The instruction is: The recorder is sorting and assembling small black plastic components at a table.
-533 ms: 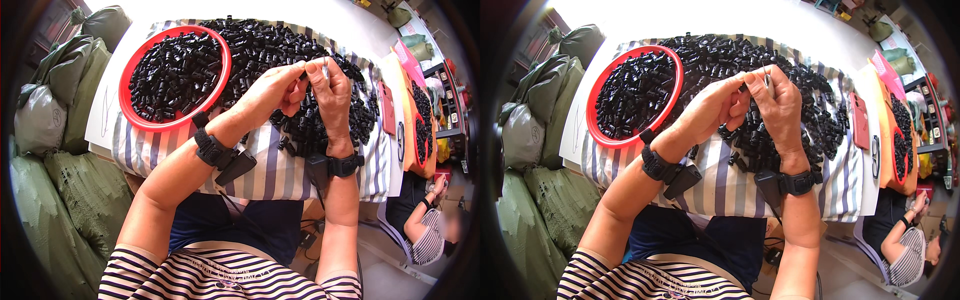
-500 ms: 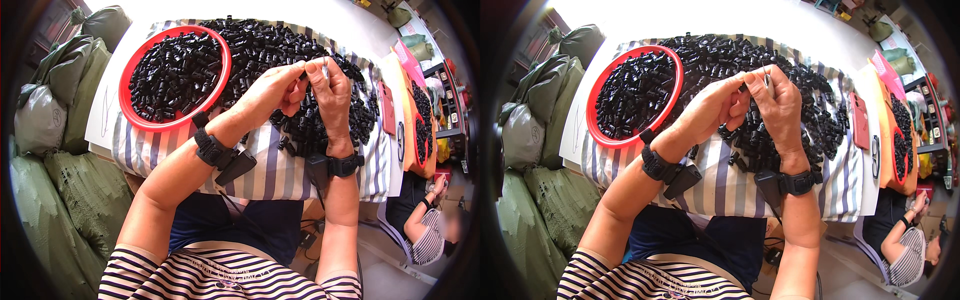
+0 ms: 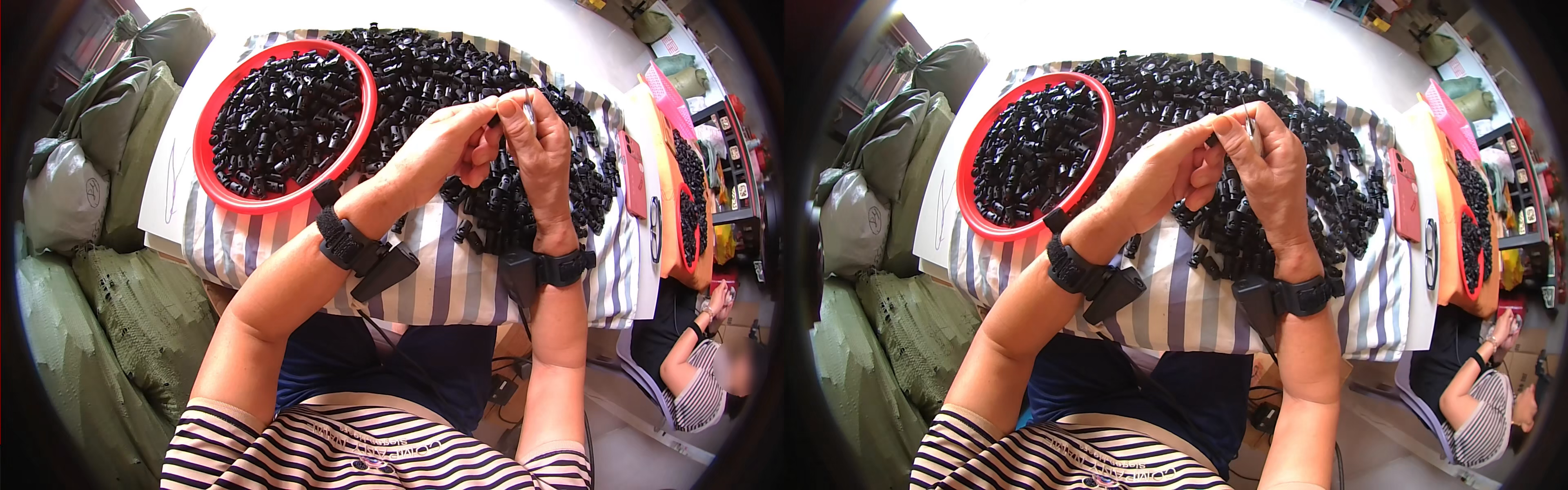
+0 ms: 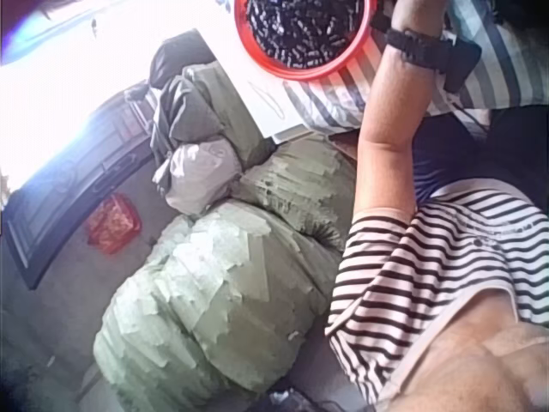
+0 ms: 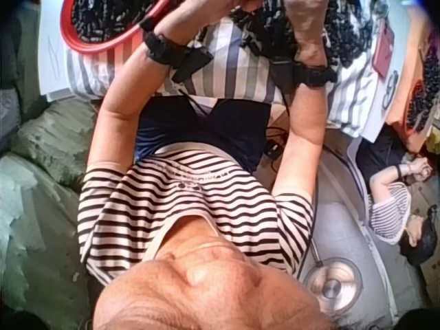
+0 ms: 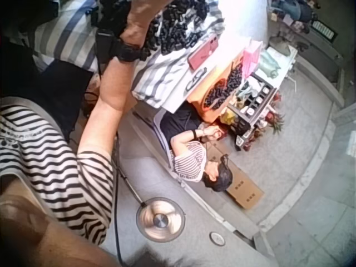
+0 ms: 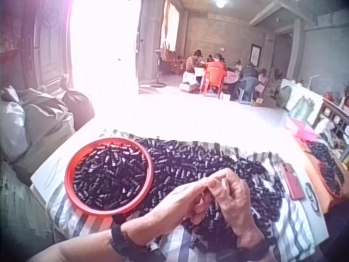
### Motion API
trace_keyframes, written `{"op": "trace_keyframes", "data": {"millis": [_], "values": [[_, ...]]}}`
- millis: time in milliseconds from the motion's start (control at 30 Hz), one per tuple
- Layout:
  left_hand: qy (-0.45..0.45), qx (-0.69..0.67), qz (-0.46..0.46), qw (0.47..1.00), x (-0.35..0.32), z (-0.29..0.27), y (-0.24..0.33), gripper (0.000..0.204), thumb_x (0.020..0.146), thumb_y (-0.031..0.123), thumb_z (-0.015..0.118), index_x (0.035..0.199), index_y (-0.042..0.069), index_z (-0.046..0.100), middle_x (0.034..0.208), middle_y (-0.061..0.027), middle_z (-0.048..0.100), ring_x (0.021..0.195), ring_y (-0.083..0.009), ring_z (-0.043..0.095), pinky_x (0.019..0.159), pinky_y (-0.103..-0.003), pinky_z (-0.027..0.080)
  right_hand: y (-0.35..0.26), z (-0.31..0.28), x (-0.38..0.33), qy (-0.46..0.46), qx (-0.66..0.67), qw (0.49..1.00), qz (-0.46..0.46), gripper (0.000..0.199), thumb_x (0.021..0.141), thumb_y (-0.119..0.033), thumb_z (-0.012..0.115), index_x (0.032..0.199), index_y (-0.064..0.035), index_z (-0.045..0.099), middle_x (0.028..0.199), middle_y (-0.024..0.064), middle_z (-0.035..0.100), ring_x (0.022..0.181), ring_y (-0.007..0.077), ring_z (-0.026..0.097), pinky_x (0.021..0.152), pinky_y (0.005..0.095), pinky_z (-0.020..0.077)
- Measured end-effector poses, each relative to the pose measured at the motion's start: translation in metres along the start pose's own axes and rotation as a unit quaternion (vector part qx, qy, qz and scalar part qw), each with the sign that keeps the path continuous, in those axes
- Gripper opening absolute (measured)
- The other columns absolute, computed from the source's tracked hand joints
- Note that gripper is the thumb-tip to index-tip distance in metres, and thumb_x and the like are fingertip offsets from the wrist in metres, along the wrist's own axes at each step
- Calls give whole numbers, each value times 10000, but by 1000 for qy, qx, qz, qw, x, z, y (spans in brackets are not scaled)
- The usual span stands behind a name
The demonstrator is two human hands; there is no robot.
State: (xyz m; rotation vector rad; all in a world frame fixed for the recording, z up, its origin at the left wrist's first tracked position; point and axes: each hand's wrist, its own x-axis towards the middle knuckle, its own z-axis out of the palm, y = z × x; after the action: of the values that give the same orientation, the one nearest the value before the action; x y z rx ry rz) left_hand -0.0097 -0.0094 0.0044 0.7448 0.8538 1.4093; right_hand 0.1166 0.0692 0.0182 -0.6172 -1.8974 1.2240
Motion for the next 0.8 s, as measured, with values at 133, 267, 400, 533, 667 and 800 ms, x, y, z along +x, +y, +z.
{"op": "trace_keyframes", "data": {"millis": [133, 267, 400, 533, 667, 800], "values": [[-8, 2, 3, 1000, -1, 0, 1, 398, 983, 423, 436, 767, 91, 480, 616, 16, 420, 510, -100, 416, 470, -225, 310, -2, 0, -1, -1, 5, 1000, 13, 221, 932, -289, 620, 865, -79, 604, 617, -92, 447, 579, 0, 319, 494, 185, 252], [-9, 4, 5, 1000, -1, 2, 2, 398, 983, 423, 435, 767, 92, 479, 614, 16, 419, 509, -101, 415, 470, -224, 311, -2, 0, -1, 1, 7, 1000, 13, 226, 936, -296, 614, 872, -79, 606, 622, -90, 449, 587, 2, 327, 500, 186, 260], [-5, 2, 6, 1000, -2, 1, 2, 399, 982, 427, 439, 772, 91, 482, 615, 17, 416, 509, -100, 415, 468, -225, 312, 0, 2, -1, -1, 3, 1000, 10, 232, 936, -305, 612, 879, -80, 606, 627, -89, 449, 591, 4, 334, 506, 187, 268], [-6, -4, 4, 1000, 0, 1, 1, 392, 980, 427, 447, 781, 92, 486, 621, 14, 414, 511, -101, 416, 467, -226, 316, 2, 1, 0, 4, -8, 1000, -13, 240, 934, -316, 613, 888, -80, 608, 635, -88, 450, 592, 7, 339, 510, 187, 273], [-7, -8, 6, 1000, 0, 0, 1, 386, 980, 424, 448, 785, 94, 487, 623, 12, 414, 513, -102, 420, 466, -227, 319, -3, 2, -2, 3, -3, 1000, 8, 245, 933, -321, 615, 892, -80, 609, 631, -88, 445, 590, 6, 337, 506, 187, 271], [-9, 0, 4, 1000, -1, 0, 1, 392, 985, 424, 431, 781, 94, 484, 624, 13, 419, 515, -105, 427, 469, -226, 316, -1, 0, -1, -2, -8, 1000, 13, 237, 936, -312, 612, 893, -79, 608, 622, -89, 454, 583, 1, 334, 498, 186, 264]]}}
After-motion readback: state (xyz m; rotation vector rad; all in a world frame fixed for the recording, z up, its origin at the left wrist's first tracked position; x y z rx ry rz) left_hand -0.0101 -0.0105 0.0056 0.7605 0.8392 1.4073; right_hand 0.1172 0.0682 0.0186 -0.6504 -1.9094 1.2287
